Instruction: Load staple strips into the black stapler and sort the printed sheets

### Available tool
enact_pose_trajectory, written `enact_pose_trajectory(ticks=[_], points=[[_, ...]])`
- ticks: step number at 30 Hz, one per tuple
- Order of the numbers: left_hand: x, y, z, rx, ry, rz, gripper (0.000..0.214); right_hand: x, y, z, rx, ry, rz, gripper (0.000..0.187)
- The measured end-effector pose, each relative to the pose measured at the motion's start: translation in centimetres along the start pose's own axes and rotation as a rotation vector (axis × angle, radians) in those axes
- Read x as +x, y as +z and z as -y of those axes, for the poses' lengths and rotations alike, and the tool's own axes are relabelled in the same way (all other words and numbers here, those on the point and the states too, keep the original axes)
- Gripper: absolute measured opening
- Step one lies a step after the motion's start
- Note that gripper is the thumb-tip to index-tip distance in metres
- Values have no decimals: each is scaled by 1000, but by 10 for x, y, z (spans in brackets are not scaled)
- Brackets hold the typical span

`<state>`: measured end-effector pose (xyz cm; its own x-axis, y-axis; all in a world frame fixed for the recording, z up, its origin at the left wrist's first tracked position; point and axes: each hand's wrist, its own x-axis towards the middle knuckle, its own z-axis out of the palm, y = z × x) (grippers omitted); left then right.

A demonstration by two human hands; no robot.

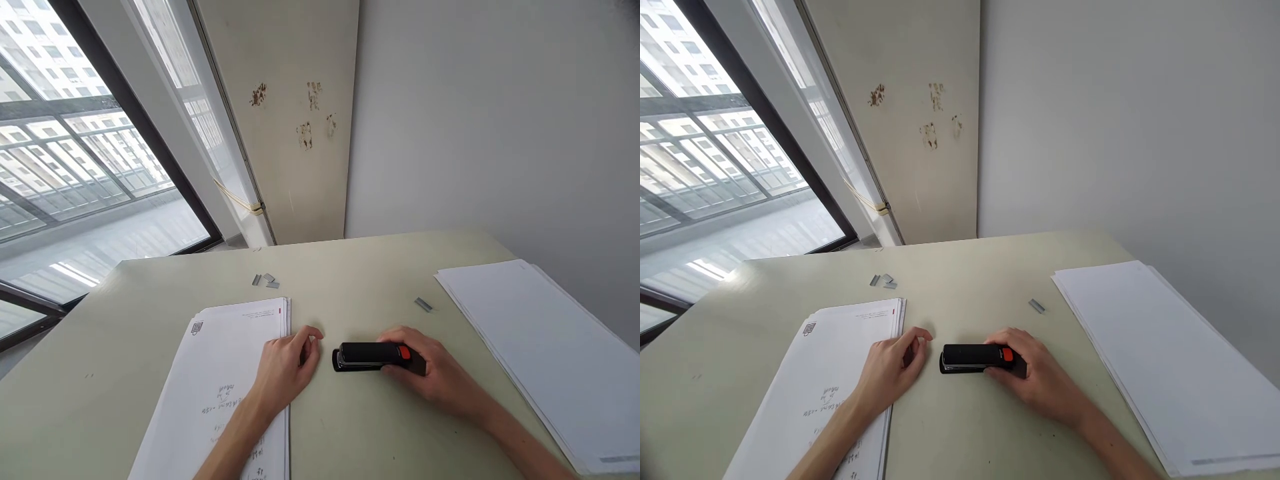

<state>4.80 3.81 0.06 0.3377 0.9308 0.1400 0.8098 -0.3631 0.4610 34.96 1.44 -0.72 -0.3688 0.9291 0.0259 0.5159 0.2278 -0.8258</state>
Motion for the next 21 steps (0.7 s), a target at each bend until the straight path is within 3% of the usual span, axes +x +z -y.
enact_pose_trajectory(ticks=[21], points=[[-1,1,2,61,53,-19,21,0,2,-3,2,-20,-2,18]])
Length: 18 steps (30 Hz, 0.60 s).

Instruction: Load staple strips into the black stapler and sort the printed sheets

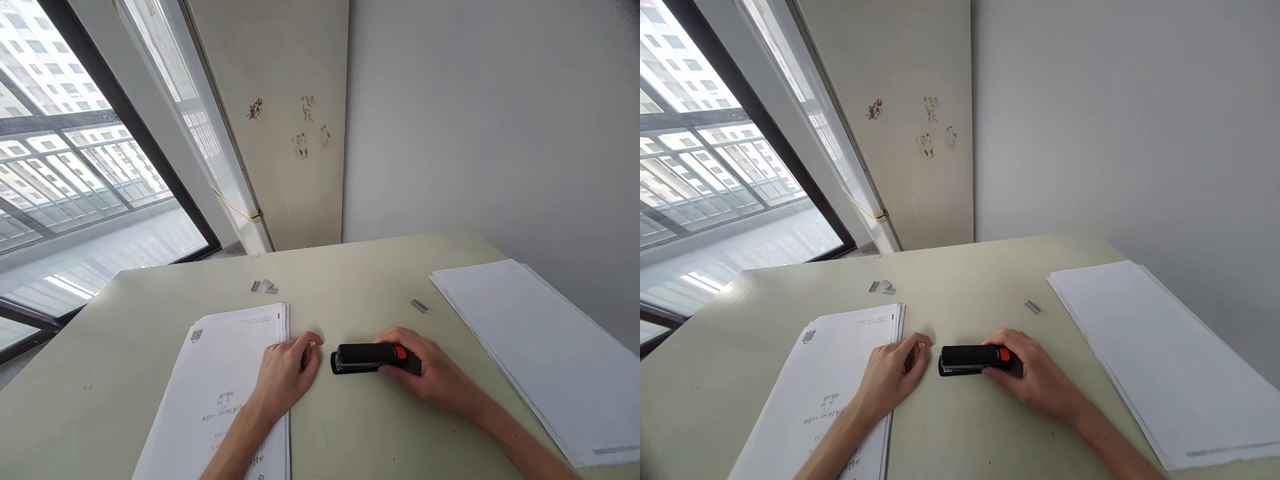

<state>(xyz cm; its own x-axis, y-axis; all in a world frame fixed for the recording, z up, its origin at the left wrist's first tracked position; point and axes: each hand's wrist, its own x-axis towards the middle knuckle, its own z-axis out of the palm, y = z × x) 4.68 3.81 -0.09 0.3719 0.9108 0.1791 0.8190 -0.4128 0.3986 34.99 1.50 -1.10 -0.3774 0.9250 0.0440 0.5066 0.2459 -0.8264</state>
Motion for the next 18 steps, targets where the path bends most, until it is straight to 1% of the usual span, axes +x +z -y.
enact_pose_trajectory(ticks=[3,5,11,15,18], points=[[0,1,2,-1,8,-4,21,0,0,0,-6,7,-5,18],[0,2,3,-3,15,-9,21,0,0,1,3,7,2,21],[1,1,5,-6,31,-22,21,0,-2,2,89,-8,-1,40],[1,2,5,-7,33,-31,20,-2,-3,4,146,95,-20,51],[1,3,5,-10,35,-35,20,-4,-3,6,192,167,-33,49]])
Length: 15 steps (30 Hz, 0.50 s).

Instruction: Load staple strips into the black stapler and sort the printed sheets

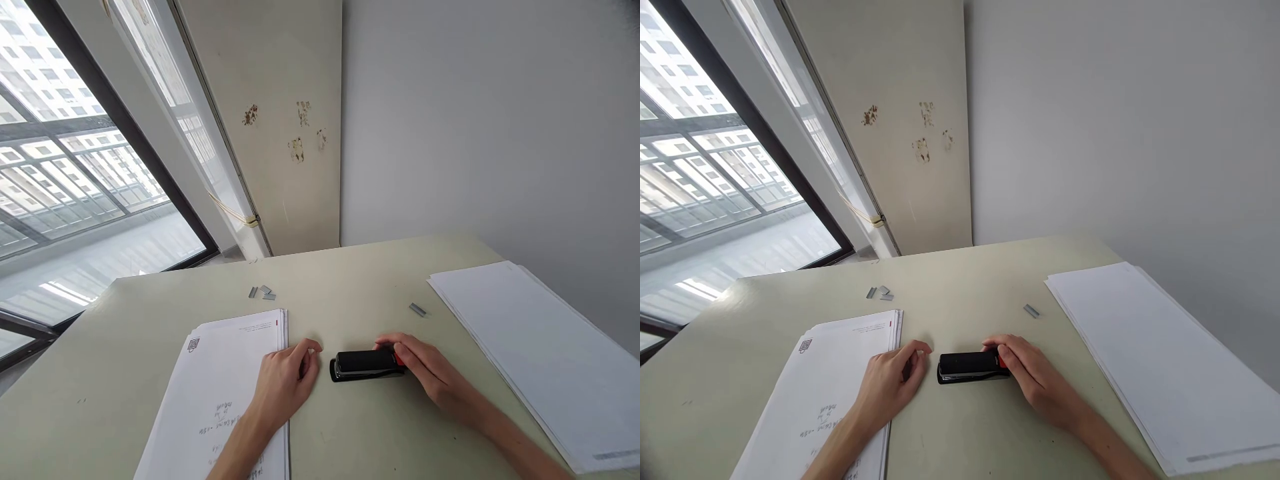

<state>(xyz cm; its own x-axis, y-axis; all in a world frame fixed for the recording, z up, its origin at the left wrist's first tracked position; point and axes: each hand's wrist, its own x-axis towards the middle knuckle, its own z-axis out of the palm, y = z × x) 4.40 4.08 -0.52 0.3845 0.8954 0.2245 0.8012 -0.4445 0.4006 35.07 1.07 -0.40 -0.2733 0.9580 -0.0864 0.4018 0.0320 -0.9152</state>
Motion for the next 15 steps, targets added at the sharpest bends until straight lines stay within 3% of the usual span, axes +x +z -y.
enact_pose_trajectory(ticks=[15], points=[[1,0,-1,-4,20,-12,18,-2,1,3,67,29,-13,47]])
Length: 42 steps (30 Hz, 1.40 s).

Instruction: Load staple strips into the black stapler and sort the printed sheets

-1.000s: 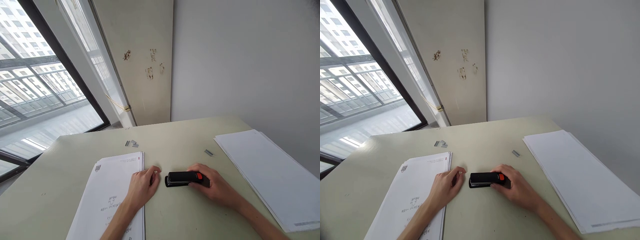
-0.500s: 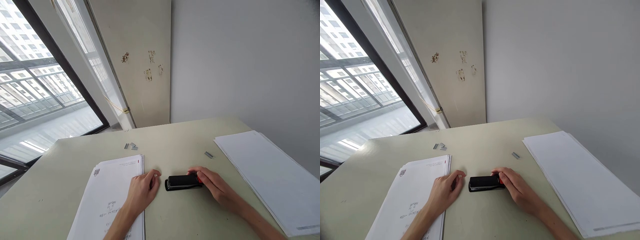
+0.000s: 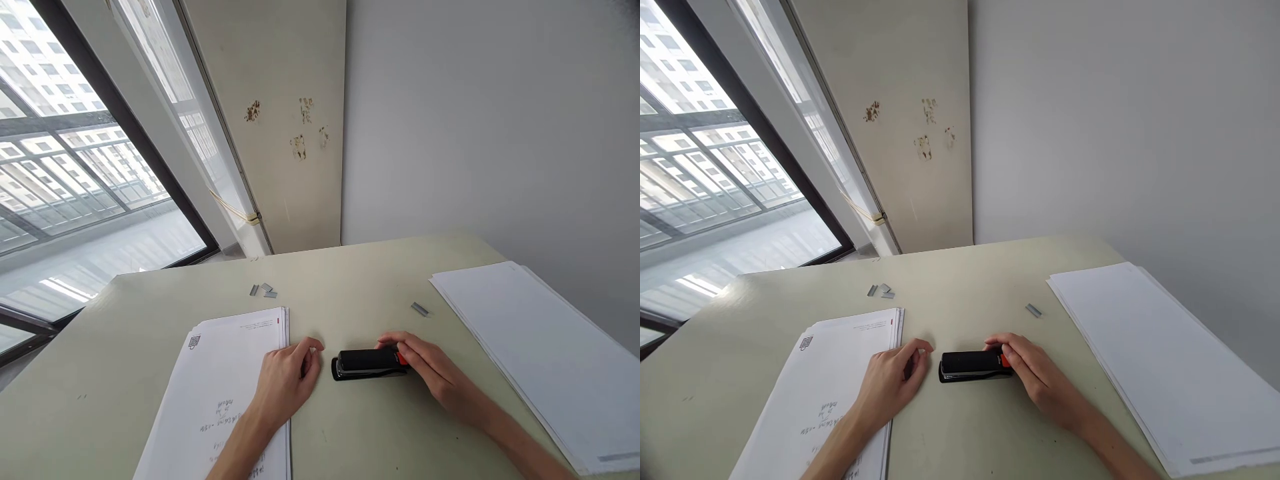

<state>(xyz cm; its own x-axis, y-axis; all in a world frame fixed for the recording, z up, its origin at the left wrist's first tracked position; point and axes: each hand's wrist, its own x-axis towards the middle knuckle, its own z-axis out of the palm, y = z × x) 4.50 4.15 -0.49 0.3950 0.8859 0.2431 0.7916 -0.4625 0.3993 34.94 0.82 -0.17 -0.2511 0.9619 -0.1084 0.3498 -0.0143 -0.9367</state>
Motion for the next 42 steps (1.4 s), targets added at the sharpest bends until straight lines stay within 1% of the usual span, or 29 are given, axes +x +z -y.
enact_pose_trajectory(ticks=[6,11,14,18,22,28,31,33,35,38,40,42], points=[[-3,2,2,-6,5,1,18,-2,1,-3,-37,-9,-14,45],[-3,1,1,-12,0,1,20,-1,3,-11,-130,-98,-12,42],[-3,0,0,-15,-4,2,20,0,3,-16,-142,-125,4,40],[-3,1,-1,-15,-9,6,20,1,3,-20,-135,-121,6,38],[-3,1,-1,-16,-8,3,21,1,3,-18,-122,-103,7,39],[-4,0,0,-42,6,-13,19,1,4,-9,-62,-42,-50,42],[-5,-4,-2,-79,46,-3,20,2,3,-7,-55,-37,-63,45],[-6,-6,-5,-109,94,22,15,2,2,-8,-90,-64,-44,47],[-6,-9,-7,-122,161,44,13,2,1,-10,-157,-101,-8,44],[-5,-10,-9,-89,264,29,23,2,1,-12,-245,-163,48,38],[-5,-9,-7,-70,291,8,26,3,1,-11,-268,-180,59,32],[-4,-8,-6,-72,295,17,27,3,3,-10,-276,-170,50,27]])
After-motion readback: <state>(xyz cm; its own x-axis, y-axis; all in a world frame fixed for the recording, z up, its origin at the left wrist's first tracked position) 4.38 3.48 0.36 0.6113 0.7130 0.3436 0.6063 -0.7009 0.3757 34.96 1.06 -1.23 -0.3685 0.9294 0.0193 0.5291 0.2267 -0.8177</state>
